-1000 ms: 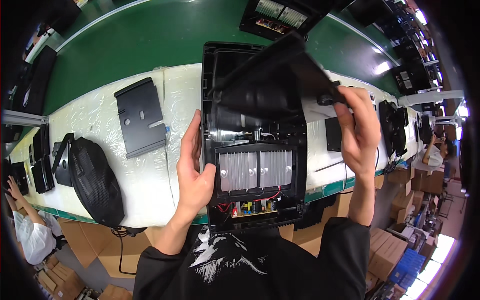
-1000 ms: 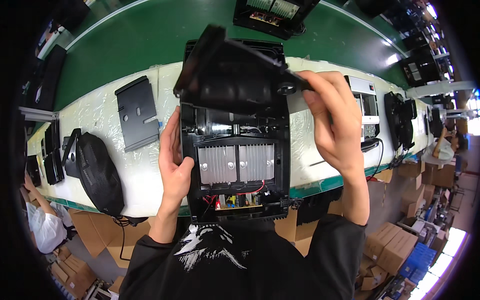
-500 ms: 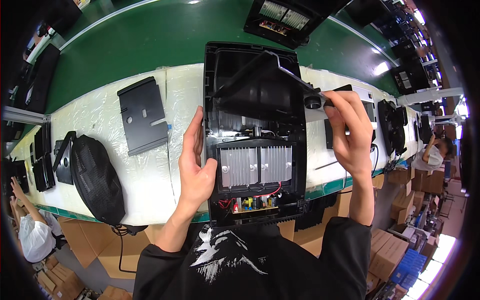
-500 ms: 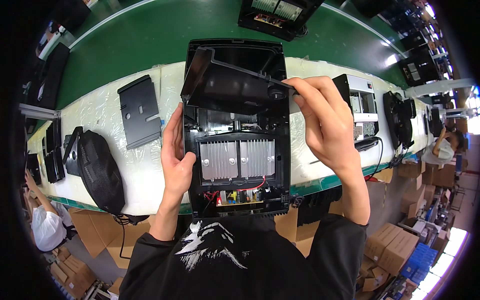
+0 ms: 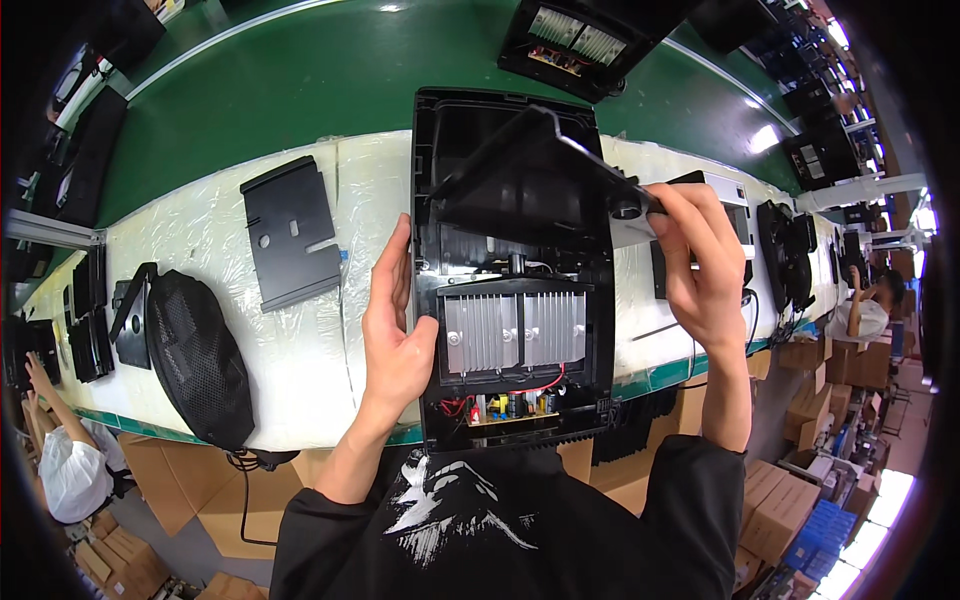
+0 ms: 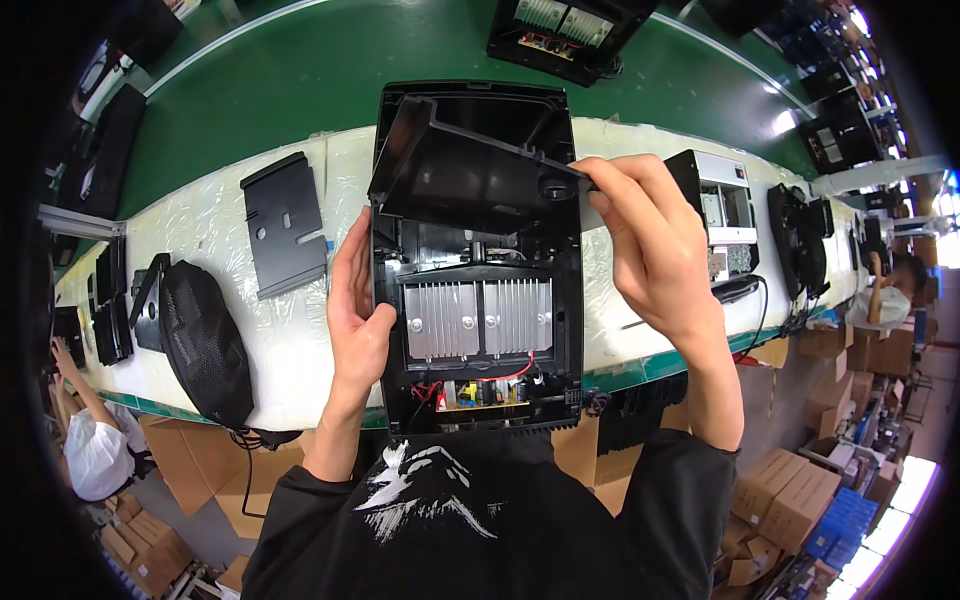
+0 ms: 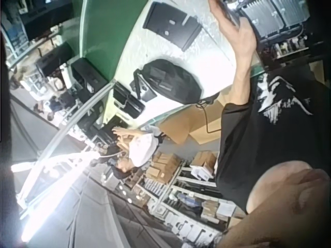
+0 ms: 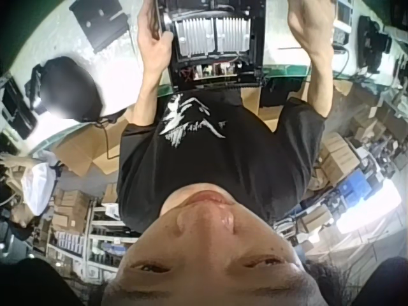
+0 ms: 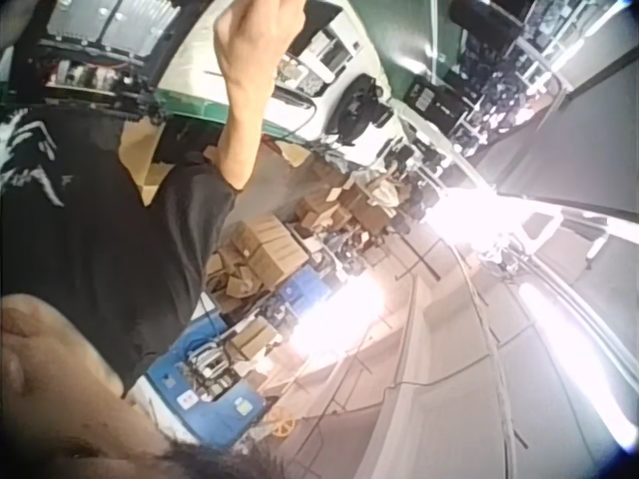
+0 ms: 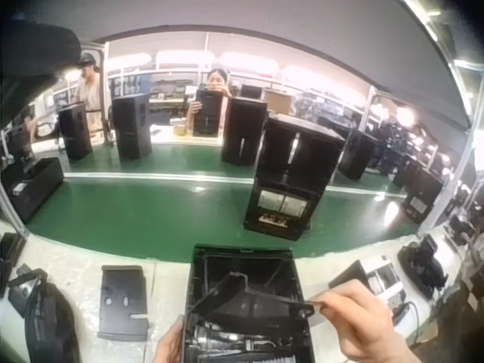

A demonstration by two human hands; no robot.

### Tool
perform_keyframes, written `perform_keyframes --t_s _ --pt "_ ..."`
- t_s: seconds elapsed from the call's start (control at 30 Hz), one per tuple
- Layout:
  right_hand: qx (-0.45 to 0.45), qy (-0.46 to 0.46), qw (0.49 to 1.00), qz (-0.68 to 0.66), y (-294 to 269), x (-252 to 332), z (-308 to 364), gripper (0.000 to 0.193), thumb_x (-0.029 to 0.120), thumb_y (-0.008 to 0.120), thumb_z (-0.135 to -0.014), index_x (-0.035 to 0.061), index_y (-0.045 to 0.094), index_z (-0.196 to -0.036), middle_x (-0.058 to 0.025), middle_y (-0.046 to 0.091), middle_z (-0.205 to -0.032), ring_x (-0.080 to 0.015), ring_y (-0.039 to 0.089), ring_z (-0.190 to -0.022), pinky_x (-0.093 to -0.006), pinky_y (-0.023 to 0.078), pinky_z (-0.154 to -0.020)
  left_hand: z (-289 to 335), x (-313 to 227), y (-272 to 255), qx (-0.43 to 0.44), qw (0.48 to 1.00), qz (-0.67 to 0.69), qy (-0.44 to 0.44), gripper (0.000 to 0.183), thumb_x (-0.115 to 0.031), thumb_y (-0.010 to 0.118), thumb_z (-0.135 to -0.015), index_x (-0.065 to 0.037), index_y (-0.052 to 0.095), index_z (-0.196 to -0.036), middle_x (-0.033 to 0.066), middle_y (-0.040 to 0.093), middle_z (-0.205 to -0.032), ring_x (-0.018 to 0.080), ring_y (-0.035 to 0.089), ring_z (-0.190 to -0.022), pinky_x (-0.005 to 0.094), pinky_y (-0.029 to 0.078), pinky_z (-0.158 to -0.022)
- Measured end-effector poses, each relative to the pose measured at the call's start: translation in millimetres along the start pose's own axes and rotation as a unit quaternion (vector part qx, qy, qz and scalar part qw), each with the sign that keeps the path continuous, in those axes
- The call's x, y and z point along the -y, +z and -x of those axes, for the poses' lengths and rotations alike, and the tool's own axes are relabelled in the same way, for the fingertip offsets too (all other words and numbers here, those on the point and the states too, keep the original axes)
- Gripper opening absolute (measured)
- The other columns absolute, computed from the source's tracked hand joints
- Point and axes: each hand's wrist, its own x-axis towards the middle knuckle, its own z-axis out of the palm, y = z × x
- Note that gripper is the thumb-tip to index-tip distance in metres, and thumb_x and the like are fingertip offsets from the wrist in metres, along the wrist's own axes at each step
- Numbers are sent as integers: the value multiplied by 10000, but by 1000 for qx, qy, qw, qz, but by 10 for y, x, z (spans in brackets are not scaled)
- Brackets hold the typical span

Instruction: Assemble and secure components into an electronic device housing using an electric screwdriver.

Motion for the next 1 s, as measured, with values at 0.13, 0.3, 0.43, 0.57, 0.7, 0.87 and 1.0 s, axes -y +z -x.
perform_keyframes --t_s 0.13,0.3,0.43,0.57,0.7,0.87,1.0 --pt "5 -14 1000 12 42 18 10 330 -128 555 -747 7 591 -1046 -127 553 -872 -276 571 -693 -318 451 -574 2 -14 0 0 1000 -1 1 798 136 324 -604 49 215 -1389 194 236 -1450 279 239 -1355 365 157 -1121" --pt "35 -53 997 35 52 17 33 311 -137 547 -754 -7 593 -1033 -112 558 -886 -236 557 -715 -277 442 -602 -4 -29 20 -8 1000 2 -5 790 135 327 -602 47 239 -1382 192 235 -1453 283 233 -1358 364 152 -1121" --pt "66 -91 992 53 62 56 21 356 -157 550 -697 -10 596 -1019 -118 557 -865 -253 568 -703 -315 449 -579 30 31 -26 2 1000 -3 -11 775 138 334 -596 13 330 -1361 201 217 -1463 291 195 -1372 361 141 -1118" --pt "68 -98 990 79 85 120 17 381 -147 551 -678 -5 596 -1028 -116 559 -866 -265 575 -708 -324 459 -588 38 29 -26 -5 1000 -12 -13 769 137 340 -592 8 359 -1350 203 228 -1462 295 179 -1377 353 140 -1115" --pt "62 -90 990 91 103 123 16 390 -144 549 -667 -2 596 -1027 -110 559 -865 -263 576 -711 -321 458 -591 22 57 -40 6 999 -39 5 797 129 347 -599 -1 312 -1385 197 255 -1455 282 190 -1375 339 139 -1115" --pt "81 -88 989 92 119 107 -6 391 -141 548 -667 -4 593 -1031 -112 555 -860 -267 573 -707 -326 456 -589 32 69 -31 -6 1000 -5 -10 807 132 343 -595 -2 302 -1390 201 257 -1452 283 200 -1372 338 146 -1114" --pt "86 -93 989 74 95 81 -20 403 -141 538 -656 -6 592 -1031 -121 550 -858 -273 570 -706 -332 455 -592 15 54 -29 -7 1000 -8 -19 784 133 337 -592 11 331 -1366 204 258 -1450 281 212 -1368 344 155 -1113"
